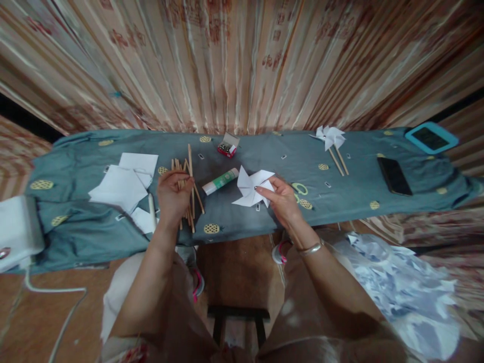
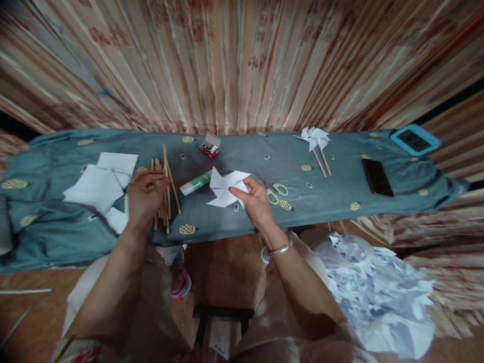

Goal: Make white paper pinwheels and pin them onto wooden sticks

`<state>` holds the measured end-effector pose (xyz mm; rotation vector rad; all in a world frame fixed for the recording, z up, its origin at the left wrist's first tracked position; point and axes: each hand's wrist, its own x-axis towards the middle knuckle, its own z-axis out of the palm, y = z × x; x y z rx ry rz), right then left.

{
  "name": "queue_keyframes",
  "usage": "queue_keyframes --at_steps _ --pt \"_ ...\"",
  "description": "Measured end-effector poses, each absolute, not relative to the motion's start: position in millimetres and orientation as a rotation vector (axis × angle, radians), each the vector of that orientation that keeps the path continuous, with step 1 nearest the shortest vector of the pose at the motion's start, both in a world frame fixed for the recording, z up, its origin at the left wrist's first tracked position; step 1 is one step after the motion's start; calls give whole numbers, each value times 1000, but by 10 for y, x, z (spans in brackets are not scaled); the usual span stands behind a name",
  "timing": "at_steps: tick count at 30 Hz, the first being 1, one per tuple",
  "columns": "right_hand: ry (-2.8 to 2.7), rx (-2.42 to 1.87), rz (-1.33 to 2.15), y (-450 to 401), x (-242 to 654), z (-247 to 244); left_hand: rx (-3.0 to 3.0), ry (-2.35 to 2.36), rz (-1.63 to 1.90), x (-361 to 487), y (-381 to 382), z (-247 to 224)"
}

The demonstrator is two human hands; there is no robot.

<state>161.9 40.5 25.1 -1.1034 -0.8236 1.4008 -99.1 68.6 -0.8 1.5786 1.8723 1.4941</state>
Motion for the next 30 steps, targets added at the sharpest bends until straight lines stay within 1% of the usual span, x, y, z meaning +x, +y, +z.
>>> queue_keyframes --at_steps 7,10,13,18,24,27,30 --pt "-911 -1082 1451 261 1705 360 1197 1459 1493 -537 345 325" --pt "-934 -1100 1481 191 1735 432 1029 1363 1449 -341 100 356" --pt "-994 -1097 1483 99 1756 484 808 1346 1342 -184 -247 238" --pt "-1167 -1113 1496 -126 1795 427 541 1297 1222 36 -736 -115" --pt "-1351 -1141 1606 -369 1847 290 292 1201 1165 268 -853 -400" --pt "-1473 -1211 1531 -403 1851 242 245 1170 1155 321 -847 -453" --pt "-1654 -1262 1298 -382 1844 202 192 1238 1089 329 -848 -473"
